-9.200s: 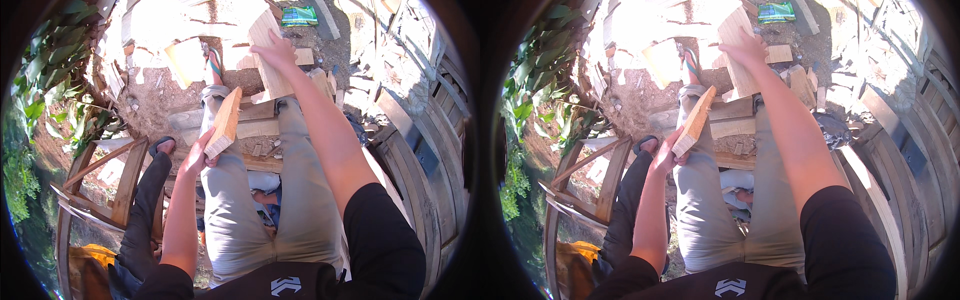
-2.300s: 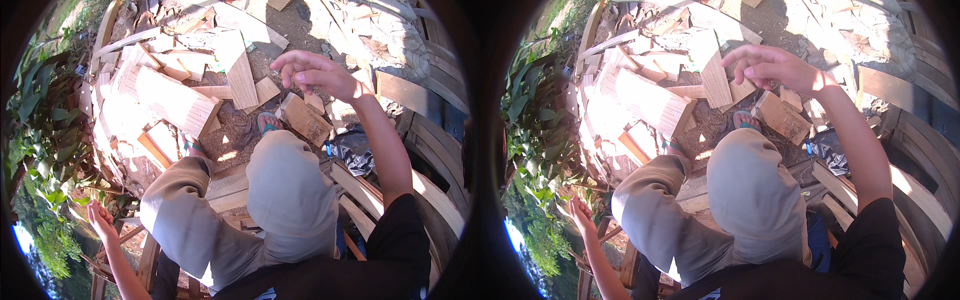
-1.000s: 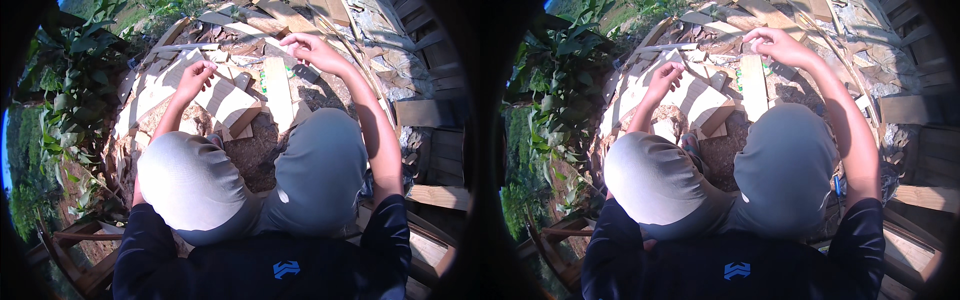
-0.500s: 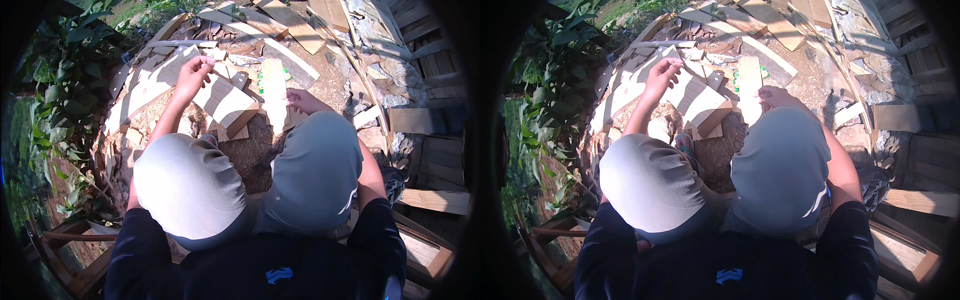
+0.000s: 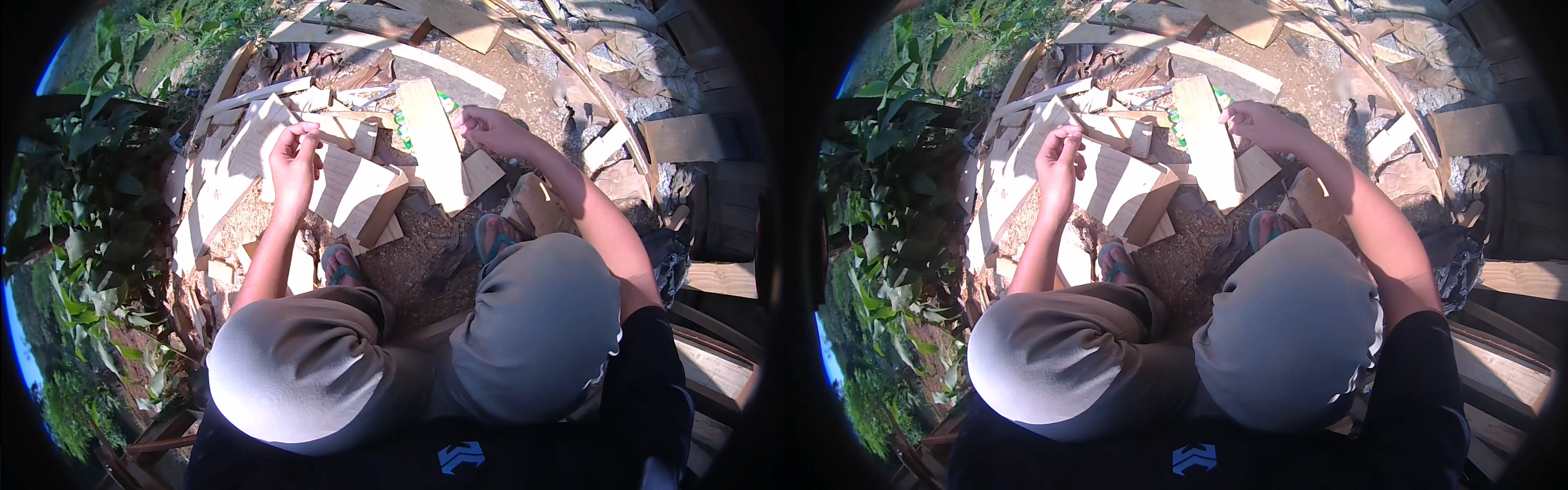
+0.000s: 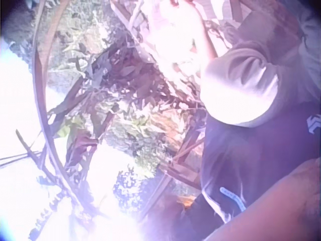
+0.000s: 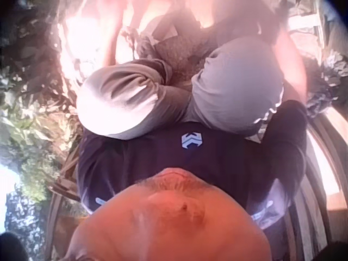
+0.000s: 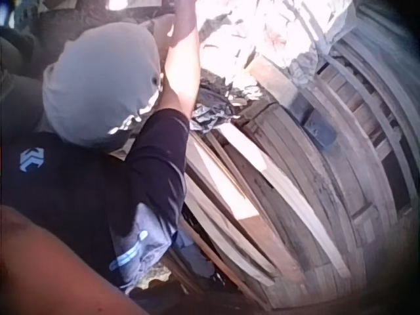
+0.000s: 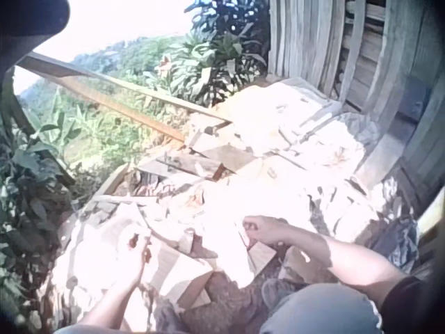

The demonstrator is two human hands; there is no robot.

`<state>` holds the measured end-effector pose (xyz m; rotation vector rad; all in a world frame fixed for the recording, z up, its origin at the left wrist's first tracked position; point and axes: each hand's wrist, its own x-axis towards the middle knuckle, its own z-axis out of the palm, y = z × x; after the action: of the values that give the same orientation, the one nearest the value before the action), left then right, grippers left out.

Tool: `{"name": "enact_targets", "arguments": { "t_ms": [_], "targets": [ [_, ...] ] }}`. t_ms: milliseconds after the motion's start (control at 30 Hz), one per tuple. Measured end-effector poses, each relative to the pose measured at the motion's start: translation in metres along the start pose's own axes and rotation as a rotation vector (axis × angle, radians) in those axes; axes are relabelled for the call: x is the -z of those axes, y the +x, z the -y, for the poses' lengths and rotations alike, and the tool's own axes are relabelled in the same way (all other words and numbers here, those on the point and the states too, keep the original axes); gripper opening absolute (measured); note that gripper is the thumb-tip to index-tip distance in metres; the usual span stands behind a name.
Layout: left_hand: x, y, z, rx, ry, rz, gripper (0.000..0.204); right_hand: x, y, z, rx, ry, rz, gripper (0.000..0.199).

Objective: The person handles and sorts small blocks of wood by hand while sitting on the ground in a workshop area.

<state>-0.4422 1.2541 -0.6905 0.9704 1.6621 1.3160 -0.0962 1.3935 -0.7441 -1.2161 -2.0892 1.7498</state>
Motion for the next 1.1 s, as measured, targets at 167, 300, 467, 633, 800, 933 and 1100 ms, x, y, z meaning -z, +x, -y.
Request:
{"name": "enact_targets", "arguments": {
  "t_ms": [167,300,467,633,800,933,1100],
  "targets": [
    [0.016,-0.008,-0.021,-0.093,-0.060,-0.044,0.017,-0.008,-0.004,0.017,0.082,0.091,-0.244,0.027],
    [0.043,-0.028,-0.043,-0.106,-0.037,-0.075,0.017,-0.013,-0.021,0.033,0.116,0.178,-0.212,0.027],
    [0.103,-0.035,-0.060,-0.168,0.018,-0.057,0.018,-0.027,-0.087,0.122,0.136,0.099,-0.082,0.036],
    [0.121,-0.065,-0.051,-0.106,-0.018,-0.101,0.018,-0.049,-0.153,0.151,0.226,0.068,0.166,0.034],
    [0.128,-0.091,-0.044,-0.054,0.063,0.043,0.024,-0.050,-0.192,0.152,-0.103,0.436,0.393,0.040],
    [0.135,-0.106,-0.049,-0.086,0.086,0.060,0.024,-0.042,-0.222,0.135,-0.038,0.542,0.266,0.045],
    [0.137,-0.124,-0.050,-0.086,0.058,0.057,0.024,-0.047,-0.255,0.157,0.013,0.548,0.339,0.051]
  ]
}}
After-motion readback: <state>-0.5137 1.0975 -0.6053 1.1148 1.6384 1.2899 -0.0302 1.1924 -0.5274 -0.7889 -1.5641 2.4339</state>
